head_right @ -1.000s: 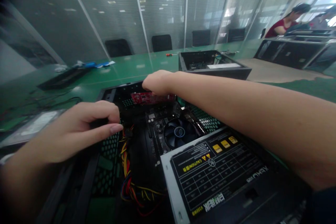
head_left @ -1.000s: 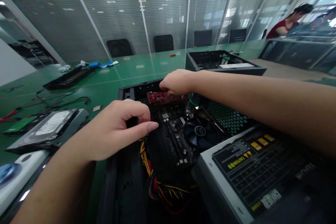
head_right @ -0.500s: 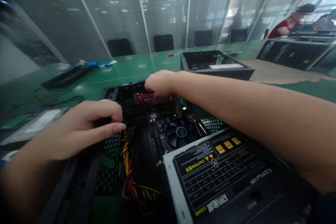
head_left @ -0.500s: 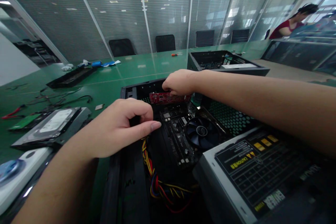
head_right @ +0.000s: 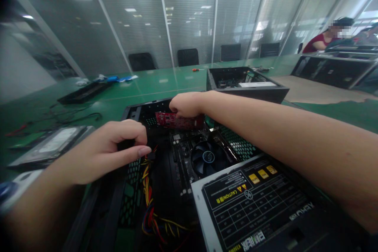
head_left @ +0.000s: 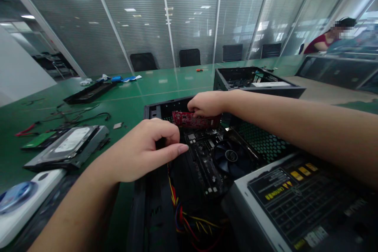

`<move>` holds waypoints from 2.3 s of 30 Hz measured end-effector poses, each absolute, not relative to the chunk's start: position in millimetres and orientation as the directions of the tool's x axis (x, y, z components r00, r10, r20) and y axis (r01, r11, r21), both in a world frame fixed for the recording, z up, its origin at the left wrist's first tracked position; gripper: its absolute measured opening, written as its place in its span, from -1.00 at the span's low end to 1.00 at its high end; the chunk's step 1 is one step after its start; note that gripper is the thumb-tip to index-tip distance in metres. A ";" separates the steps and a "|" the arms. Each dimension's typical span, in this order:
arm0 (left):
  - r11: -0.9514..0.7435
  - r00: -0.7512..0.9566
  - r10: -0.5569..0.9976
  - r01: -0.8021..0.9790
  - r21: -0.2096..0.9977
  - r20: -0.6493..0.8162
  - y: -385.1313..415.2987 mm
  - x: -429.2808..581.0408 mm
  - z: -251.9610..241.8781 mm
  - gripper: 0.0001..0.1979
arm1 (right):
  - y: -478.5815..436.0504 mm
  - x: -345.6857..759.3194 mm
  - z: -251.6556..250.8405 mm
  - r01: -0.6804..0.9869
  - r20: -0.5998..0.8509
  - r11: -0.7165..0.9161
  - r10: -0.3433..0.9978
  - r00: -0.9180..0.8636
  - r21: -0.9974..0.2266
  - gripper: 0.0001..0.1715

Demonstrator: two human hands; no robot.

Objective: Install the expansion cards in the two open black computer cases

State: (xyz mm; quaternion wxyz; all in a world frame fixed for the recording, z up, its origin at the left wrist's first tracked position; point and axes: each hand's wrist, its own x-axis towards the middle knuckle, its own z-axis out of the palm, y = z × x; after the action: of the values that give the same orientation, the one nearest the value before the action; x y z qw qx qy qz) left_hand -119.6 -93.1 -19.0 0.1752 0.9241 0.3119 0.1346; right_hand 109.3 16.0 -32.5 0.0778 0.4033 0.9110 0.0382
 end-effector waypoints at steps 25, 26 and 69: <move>-0.753 0.772 0.619 0.532 0.386 0.142 -93.0 -120.2 -18.1 -0.61 | 20.0 101.7 -36.3 0.661 -0.181 0.607 0.782 -0.597 0.441 -0.66; -0.754 0.774 0.618 0.531 0.388 0.142 -93.1 -120.0 -17.9 -0.61 | 19.8 102.0 -35.9 0.667 -0.170 0.597 0.788 -0.592 0.444 -0.66; -0.739 0.763 0.632 0.541 0.403 0.135 -92.8 -119.6 -19.0 -0.60 | 21.5 97.0 -45.3 0.604 -0.207 0.673 0.723 -0.659 0.427 -0.70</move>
State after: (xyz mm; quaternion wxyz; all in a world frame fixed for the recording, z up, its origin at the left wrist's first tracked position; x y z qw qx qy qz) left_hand -119.6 -92.8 -19.0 0.1726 0.9229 0.3177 0.1325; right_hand 97.0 21.5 -45.3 0.1830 0.3701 0.8961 0.1628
